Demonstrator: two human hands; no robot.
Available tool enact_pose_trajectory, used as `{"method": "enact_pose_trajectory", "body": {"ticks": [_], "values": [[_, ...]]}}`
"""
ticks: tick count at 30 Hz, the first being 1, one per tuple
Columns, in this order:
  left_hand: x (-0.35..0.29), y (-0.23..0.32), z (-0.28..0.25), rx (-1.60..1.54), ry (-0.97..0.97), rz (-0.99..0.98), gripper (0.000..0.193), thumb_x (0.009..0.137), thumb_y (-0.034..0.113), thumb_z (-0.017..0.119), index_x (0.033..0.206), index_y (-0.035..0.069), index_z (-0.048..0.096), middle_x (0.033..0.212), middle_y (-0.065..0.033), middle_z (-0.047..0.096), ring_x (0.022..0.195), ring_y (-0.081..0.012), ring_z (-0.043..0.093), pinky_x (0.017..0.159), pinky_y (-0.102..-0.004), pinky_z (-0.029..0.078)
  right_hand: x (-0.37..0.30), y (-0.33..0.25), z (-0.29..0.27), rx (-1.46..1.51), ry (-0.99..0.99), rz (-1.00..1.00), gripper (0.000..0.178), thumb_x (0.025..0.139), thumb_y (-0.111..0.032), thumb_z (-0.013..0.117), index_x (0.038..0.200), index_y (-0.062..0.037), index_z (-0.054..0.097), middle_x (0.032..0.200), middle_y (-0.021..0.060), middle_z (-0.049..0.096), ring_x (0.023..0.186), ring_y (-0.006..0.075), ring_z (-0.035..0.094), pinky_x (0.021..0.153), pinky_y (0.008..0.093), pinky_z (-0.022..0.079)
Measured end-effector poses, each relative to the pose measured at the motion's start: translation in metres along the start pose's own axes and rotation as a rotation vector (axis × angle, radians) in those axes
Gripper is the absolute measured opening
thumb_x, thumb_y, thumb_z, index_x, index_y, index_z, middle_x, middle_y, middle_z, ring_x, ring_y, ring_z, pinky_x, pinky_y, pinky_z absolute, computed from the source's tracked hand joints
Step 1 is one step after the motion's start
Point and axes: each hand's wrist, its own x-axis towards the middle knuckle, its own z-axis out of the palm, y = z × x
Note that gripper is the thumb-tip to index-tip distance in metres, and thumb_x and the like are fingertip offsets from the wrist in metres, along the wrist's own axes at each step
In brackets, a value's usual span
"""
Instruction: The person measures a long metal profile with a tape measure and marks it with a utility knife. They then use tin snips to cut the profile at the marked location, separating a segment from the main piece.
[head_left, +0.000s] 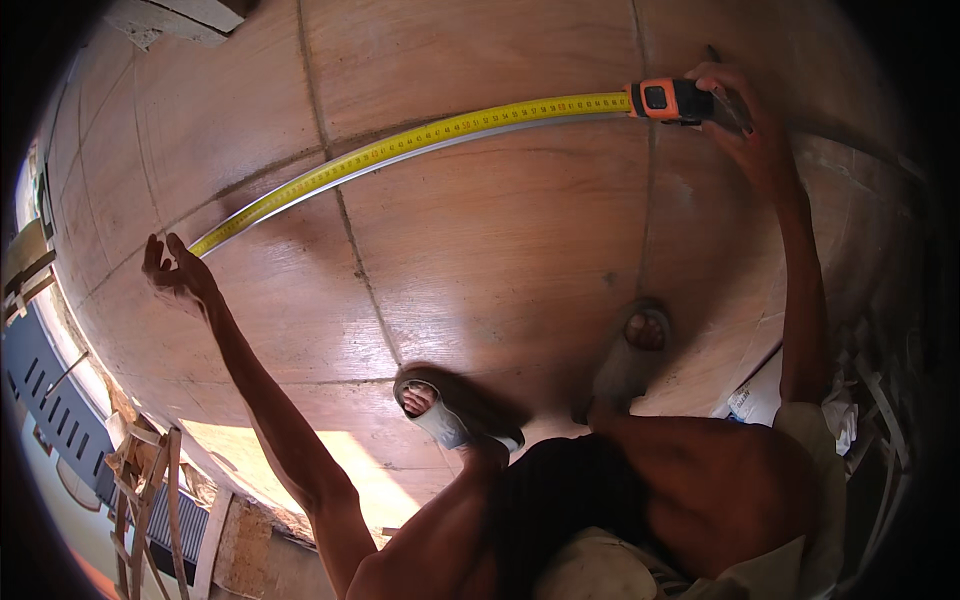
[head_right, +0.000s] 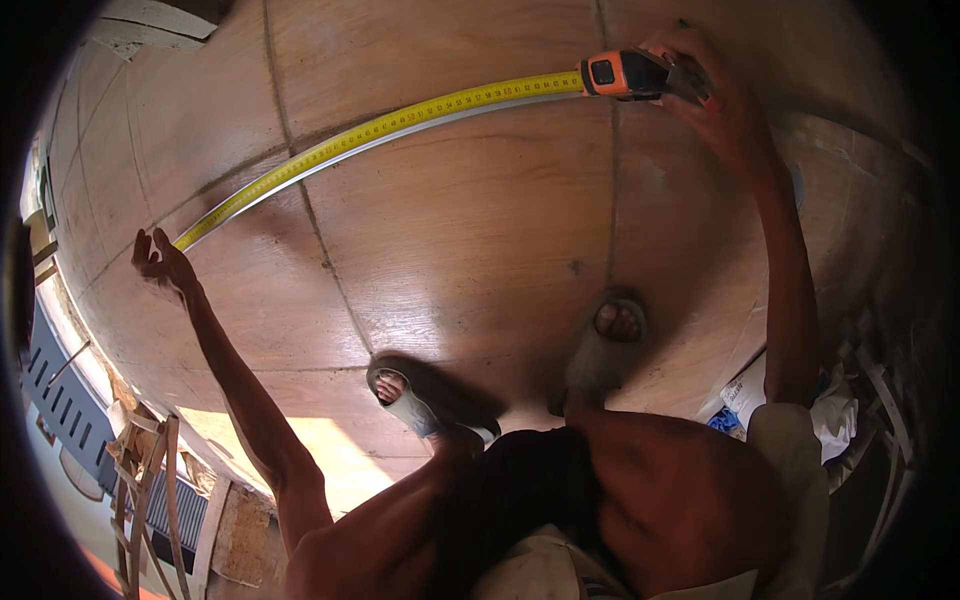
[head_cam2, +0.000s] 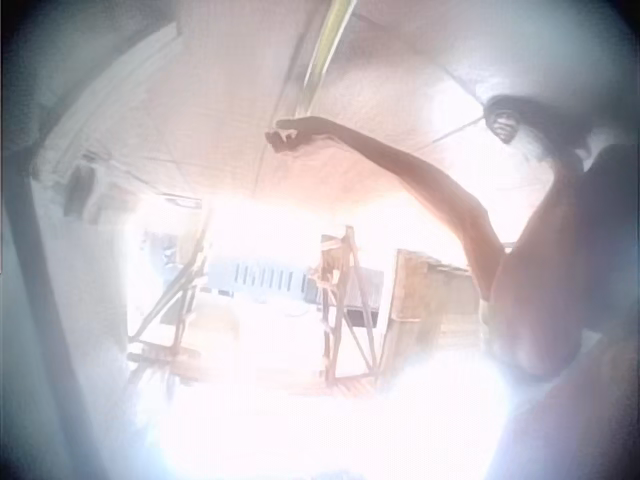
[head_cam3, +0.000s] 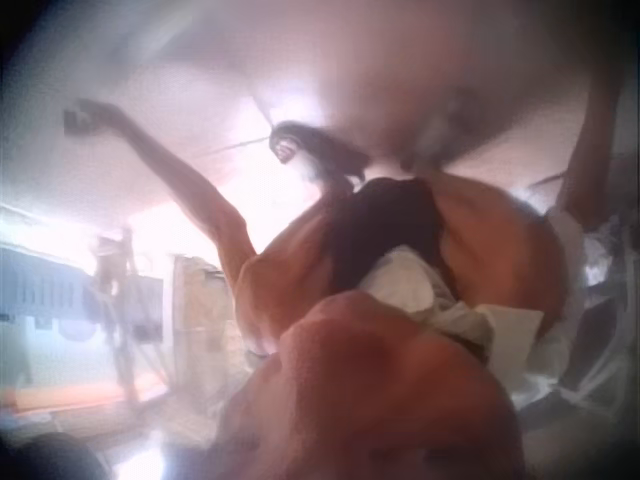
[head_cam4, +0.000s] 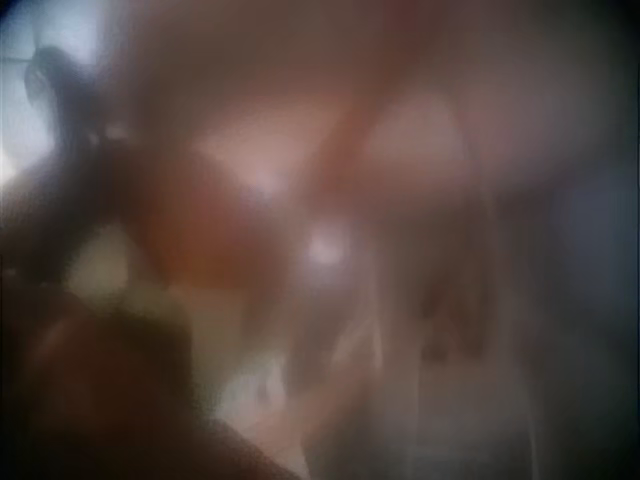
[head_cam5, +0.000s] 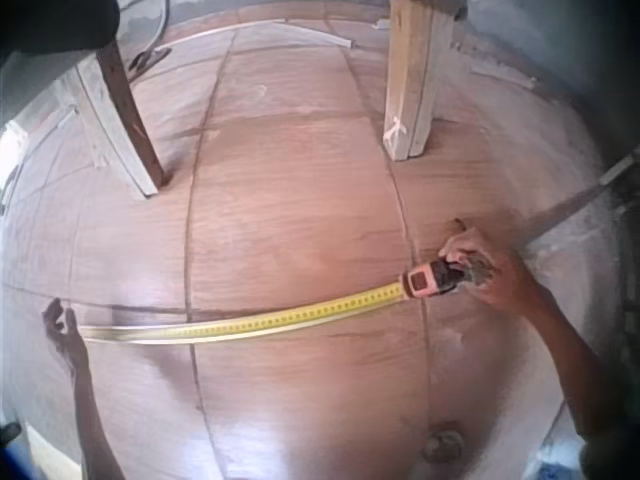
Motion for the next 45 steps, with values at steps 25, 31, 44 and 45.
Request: {"method": "enact_pose_trajectory", "body": {"ticks": [25, 31, 44, 45], "values": [[-0.061, 0.486, 0.076, -0.443, -1.800, 0.798, 0.022, 0.087, 0.016, 0.084, 0.104, 0.003, 0.079, 0.097, -0.0098, 0.081, 0.091, -0.0209, 0.075, 0.080, -0.0368, 0.059, -0.001, -0.020, 0.012, -0.211, 0.138, -0.206, 0.059, 0.077, 0.011, 0.078, 0.130, -0.0051, 0.061, 0.118, 0.0106, 0.070, 0.113, 0.0253, 0.069, 0.100, 0.0348, 0.055], [-0.062, 0.485, 0.064, -0.384, -1.743, 0.808, 0.021, 0.088, 0.017, 0.084, 0.103, 0.004, 0.078, 0.097, -0.0103, 0.081, 0.092, -0.0209, 0.075, 0.081, -0.0371, 0.058, -0.035, -0.051, 0.017, -0.124, 0.242, 0.140, 0.051, 0.086, 0.005, 0.074, 0.134, -0.0028, 0.059, 0.134, 0.0135, 0.068, 0.123, 0.0238, 0.067, 0.109, 0.0362, 0.051], [-0.067, 0.480, 0.082, -0.452, -1.695, 0.945, 0.024, 0.088, 0.020, 0.085, 0.104, 0.003, 0.079, 0.097, -0.0100, 0.081, 0.093, -0.0211, 0.075, 0.080, -0.0366, 0.058, -0.094, -0.096, 0.147, 0.399, -0.056, 0.908, 0.045, 0.106, -0.039, 0.062, 0.122, 0.0027, 0.065, 0.081, 0.0119, 0.063, 0.077, 0.0223, 0.063, 0.076, 0.0414, 0.050], [-0.065, 0.482, 0.074, -0.420, -1.670, 0.950, 0.025, 0.087, 0.020, 0.085, 0.105, 0.004, 0.079, 0.097, -0.0102, 0.081, 0.093, -0.0213, 0.075, 0.080, -0.0367, 0.058, -0.092, -0.099, 0.149, 0.402, -0.042, 0.896, 0.046, 0.106, -0.041, 0.063, 0.123, 0.0020, 0.065, 0.082, 0.0078, 0.060, 0.077, 0.0180, 0.059, 0.074, 0.0375, 0.048]]}}
